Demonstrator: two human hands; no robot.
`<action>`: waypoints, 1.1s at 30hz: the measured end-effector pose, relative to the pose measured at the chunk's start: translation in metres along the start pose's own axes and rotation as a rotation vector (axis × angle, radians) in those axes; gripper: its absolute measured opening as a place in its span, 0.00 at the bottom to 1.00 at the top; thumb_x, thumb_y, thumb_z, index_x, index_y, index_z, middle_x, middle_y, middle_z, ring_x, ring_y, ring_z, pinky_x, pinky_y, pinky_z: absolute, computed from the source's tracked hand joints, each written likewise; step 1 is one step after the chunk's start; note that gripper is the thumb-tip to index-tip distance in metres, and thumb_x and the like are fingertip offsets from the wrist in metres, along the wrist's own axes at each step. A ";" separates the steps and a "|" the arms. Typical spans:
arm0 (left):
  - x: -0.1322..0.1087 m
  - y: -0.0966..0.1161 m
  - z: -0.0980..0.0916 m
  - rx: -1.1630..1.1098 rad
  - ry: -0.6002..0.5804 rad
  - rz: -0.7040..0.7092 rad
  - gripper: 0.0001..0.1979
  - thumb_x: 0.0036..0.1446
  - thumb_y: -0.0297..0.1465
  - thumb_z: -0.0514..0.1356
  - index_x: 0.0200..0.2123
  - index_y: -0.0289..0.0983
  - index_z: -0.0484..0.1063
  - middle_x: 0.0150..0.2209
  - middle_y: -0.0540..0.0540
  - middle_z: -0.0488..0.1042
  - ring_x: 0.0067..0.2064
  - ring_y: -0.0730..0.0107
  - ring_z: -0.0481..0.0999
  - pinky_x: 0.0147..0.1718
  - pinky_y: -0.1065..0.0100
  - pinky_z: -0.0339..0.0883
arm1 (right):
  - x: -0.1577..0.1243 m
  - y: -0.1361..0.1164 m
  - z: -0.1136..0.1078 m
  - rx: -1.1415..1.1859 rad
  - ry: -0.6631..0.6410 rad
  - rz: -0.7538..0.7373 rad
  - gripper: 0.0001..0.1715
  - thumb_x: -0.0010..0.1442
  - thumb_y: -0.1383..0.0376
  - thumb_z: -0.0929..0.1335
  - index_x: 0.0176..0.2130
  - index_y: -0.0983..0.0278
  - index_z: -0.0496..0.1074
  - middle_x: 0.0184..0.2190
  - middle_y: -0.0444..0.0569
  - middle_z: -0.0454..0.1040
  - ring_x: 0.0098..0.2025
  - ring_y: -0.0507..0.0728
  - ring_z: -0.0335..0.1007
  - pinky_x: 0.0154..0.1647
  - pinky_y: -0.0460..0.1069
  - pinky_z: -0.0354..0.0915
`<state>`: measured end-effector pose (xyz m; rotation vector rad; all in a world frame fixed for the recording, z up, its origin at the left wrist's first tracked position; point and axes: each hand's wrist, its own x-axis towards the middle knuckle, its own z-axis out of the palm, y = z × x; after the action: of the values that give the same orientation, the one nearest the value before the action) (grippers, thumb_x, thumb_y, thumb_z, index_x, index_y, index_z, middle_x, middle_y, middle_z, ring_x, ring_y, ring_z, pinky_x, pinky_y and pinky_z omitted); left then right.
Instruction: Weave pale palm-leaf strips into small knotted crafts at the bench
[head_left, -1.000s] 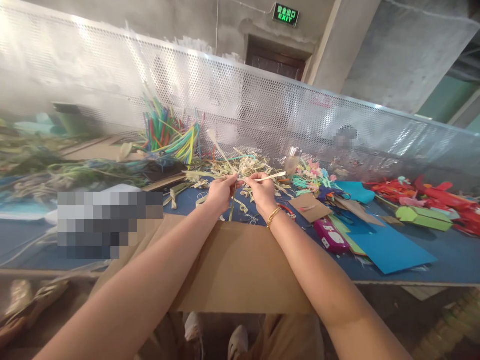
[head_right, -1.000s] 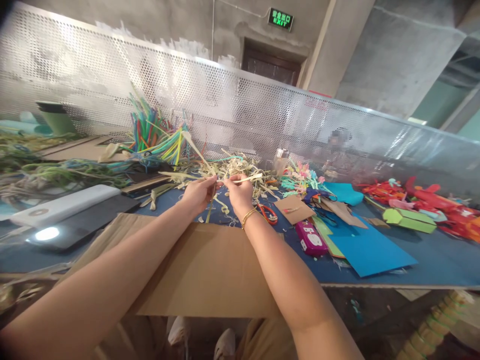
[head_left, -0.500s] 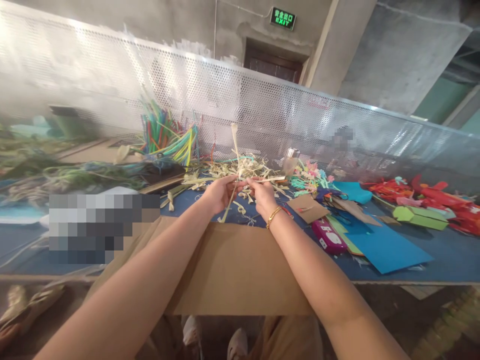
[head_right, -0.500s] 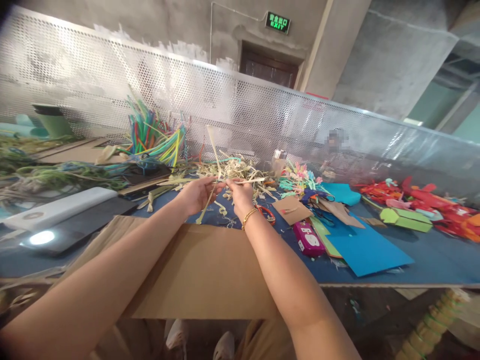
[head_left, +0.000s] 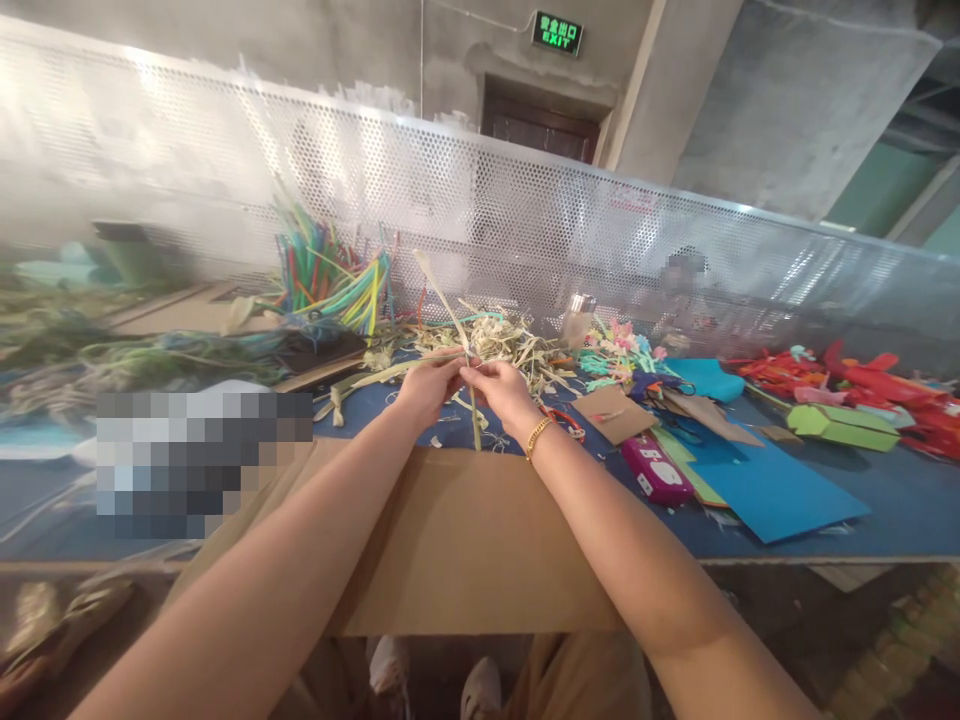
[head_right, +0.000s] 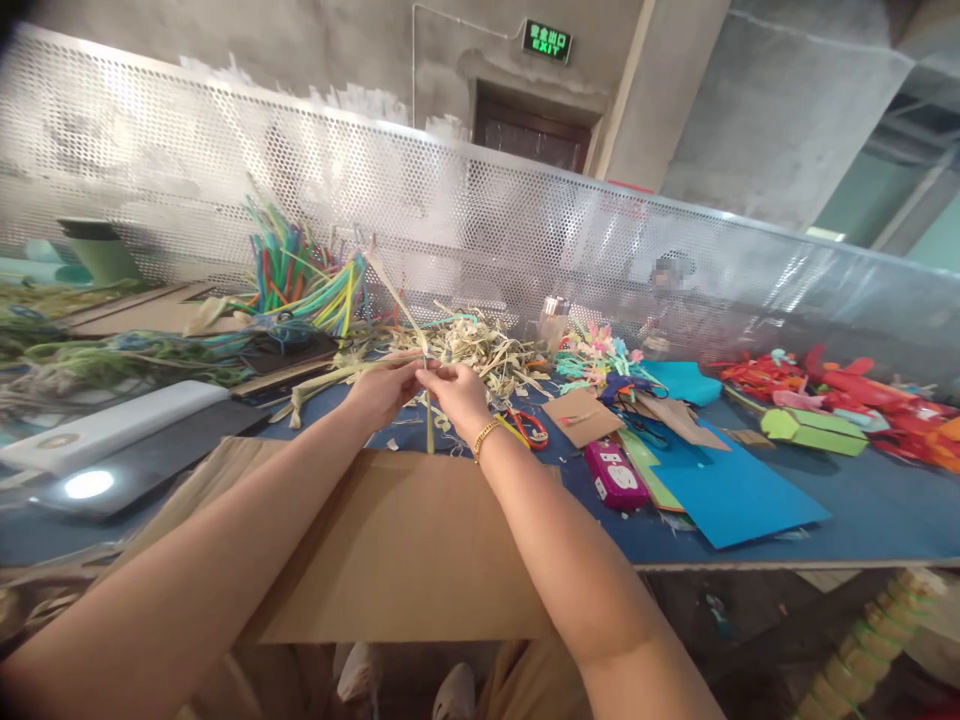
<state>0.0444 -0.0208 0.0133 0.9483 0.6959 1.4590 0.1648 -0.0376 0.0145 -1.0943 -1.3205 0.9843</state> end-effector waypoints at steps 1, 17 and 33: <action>0.001 0.000 -0.001 0.023 0.012 0.011 0.13 0.41 0.27 0.68 0.34 0.34 0.74 0.28 0.47 0.76 0.28 0.75 0.73 0.24 0.76 0.63 | 0.001 0.002 0.001 -0.046 0.027 -0.048 0.14 0.47 0.58 0.72 0.29 0.63 0.67 0.25 0.43 0.73 0.26 0.51 0.70 0.28 0.46 0.65; -0.001 0.004 -0.003 0.408 0.041 0.203 0.13 0.40 0.34 0.68 0.32 0.36 0.76 0.27 0.47 0.75 0.29 0.69 0.73 0.25 0.71 0.60 | -0.012 -0.015 -0.005 -0.742 0.178 -0.530 0.08 0.57 0.66 0.64 0.27 0.62 0.69 0.25 0.45 0.74 0.29 0.52 0.69 0.33 0.46 0.61; -0.001 0.004 -0.002 0.254 -0.017 0.190 0.08 0.43 0.30 0.67 0.26 0.36 0.71 0.20 0.52 0.68 0.21 0.79 0.64 0.20 0.76 0.54 | -0.009 -0.022 -0.015 -0.632 0.081 -0.668 0.10 0.60 0.66 0.64 0.34 0.57 0.75 0.36 0.47 0.74 0.40 0.55 0.69 0.45 0.50 0.62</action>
<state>0.0401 -0.0219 0.0158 1.2493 0.8095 1.5494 0.1777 -0.0525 0.0349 -1.0071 -1.8173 0.0169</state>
